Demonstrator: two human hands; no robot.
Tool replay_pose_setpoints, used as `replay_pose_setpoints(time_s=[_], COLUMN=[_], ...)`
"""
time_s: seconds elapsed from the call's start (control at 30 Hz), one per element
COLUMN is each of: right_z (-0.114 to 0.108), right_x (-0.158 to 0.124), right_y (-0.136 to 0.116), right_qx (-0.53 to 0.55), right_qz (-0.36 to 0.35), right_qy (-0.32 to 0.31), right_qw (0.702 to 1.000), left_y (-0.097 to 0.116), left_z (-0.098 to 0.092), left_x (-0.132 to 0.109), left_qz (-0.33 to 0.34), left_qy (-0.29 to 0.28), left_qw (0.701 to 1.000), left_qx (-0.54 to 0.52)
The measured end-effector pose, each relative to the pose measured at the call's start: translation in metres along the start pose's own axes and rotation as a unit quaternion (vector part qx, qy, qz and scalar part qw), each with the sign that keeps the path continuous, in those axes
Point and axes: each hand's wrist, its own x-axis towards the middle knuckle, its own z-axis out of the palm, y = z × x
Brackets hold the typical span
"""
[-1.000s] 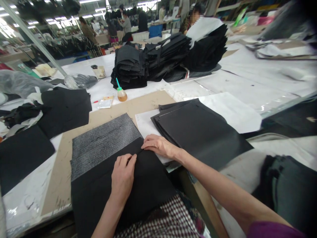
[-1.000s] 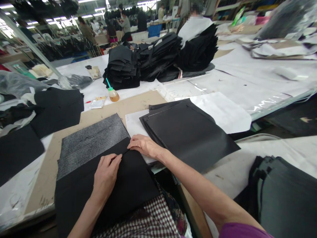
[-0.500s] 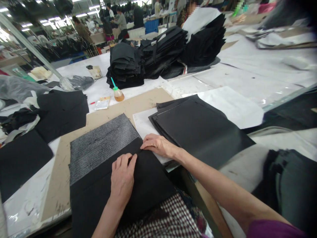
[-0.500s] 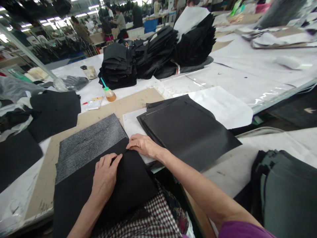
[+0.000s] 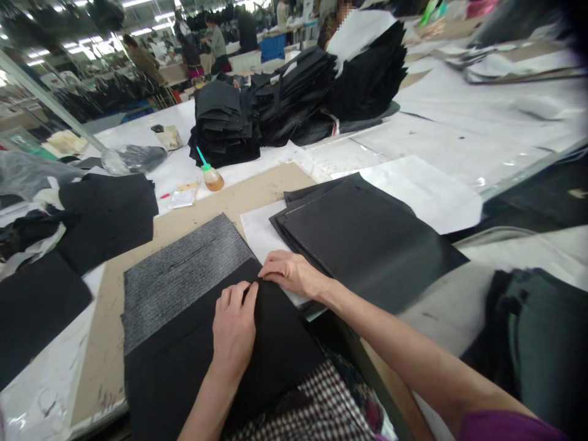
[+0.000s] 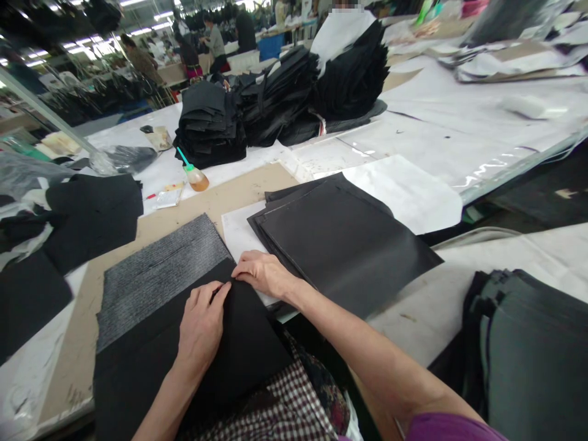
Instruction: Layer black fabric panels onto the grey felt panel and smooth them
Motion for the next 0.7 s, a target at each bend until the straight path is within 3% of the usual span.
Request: replay_pose_setpoints(time_s=[0.3, 0.5, 0.7], right_z=[-0.002, 0.0, 0.013], right_x=[-0.006, -0.037, -0.053], right_y=[-0.007, -0.018, -0.02], right_qx=[-0.027, -0.03, -0.068], right_qz=[0.026, 0.067, 0.079], right_qy=[0.027, 0.112, 0.122], right_qw=[0.999, 0.991, 0.987], left_y=[0.005, 0.007, 0.01], left_z=[-0.004, -0.004, -0.004], left_x=[0.004, 0.006, 0.009], left_qz=[0.006, 0.009, 0.01], left_qy=[-0.023, -0.022, -0.04], left_qw=[0.999, 0.999, 0.998], left_qx=[0.039, 0.03, 0.046])
